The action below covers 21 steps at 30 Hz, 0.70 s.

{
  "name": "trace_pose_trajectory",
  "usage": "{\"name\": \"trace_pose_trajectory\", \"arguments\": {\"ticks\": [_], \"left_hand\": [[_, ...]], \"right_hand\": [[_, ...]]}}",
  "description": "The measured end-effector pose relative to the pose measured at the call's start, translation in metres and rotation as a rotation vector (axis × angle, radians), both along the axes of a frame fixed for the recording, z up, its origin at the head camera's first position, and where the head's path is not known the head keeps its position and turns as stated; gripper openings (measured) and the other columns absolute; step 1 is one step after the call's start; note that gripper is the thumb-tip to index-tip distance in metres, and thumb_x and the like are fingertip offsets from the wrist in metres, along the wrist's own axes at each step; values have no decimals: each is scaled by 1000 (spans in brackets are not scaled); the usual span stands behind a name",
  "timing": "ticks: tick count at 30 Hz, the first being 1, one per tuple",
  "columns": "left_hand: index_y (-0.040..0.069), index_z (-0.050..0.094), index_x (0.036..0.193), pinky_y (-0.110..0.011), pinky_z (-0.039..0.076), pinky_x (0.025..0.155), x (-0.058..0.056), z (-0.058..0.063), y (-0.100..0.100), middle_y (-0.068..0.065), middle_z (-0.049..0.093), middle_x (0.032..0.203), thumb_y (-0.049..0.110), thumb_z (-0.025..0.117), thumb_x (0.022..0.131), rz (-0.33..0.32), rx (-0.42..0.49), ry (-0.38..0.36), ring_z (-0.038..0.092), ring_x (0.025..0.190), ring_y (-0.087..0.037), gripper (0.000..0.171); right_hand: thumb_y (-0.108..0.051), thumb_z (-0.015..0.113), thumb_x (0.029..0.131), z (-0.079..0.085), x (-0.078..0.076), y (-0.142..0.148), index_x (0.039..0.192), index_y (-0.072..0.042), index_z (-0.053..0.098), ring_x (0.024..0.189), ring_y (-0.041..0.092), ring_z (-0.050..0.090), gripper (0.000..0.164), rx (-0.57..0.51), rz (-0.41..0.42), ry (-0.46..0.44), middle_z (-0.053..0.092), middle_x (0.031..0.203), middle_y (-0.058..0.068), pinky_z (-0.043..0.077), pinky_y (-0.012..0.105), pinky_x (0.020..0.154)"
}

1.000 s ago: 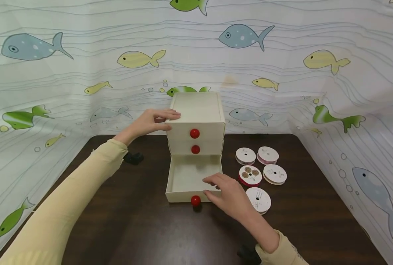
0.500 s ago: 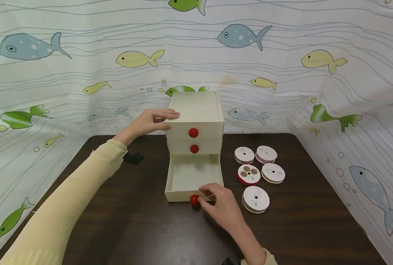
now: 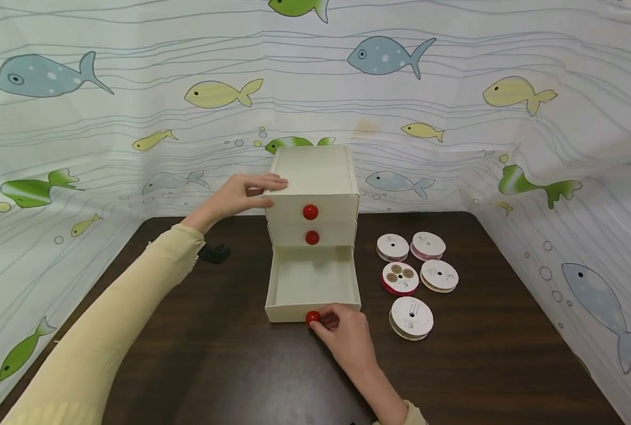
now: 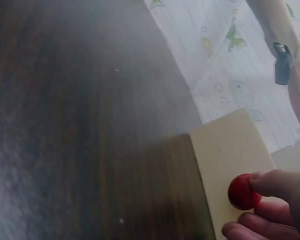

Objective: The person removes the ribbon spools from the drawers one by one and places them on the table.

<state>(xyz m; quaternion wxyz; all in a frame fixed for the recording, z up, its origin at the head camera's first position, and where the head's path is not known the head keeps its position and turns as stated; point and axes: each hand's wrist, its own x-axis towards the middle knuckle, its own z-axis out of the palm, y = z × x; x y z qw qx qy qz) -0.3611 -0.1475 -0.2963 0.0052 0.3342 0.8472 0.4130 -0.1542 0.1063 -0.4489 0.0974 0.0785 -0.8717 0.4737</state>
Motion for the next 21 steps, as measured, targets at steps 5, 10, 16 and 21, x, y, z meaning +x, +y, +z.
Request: {"name": "trace_pose_trajectory", "arguments": {"ticks": [5,10,16,21], "left_hand": [[13,67,130,-46,40,117,1,0,-1,-8,58,144,13,72,89,-11,2,11,43,144,-21,41],[15,68,129,-46,41,116,1,0,-2,-6,59,143,14,72,89,-16,7,21,44,143,-19,40],[14,68,129,-47,41,115,3,0,-3,-7,59,142,14,73,89,-4,-2,23,45,143,-20,40],[13,67,130,-50,40,116,2,0,-2,-8,58,144,14,73,89,-18,19,19,44,144,-22,42]], "right_hand": [[-11,87,73,-7,-2,-6,85,-12,74,69,4,69,18,-81,-28,-20,75,82,1,57,13,63],[-7,86,72,-10,-6,-13,87,-9,73,71,9,72,19,-135,-25,-11,75,84,5,58,14,65],[-4,82,77,-12,-17,-17,91,-7,71,74,13,73,18,-130,-19,30,75,88,9,60,18,67],[-4,79,79,-13,-34,-17,95,-7,70,77,15,73,19,-97,-46,103,74,93,9,61,22,69]]}}
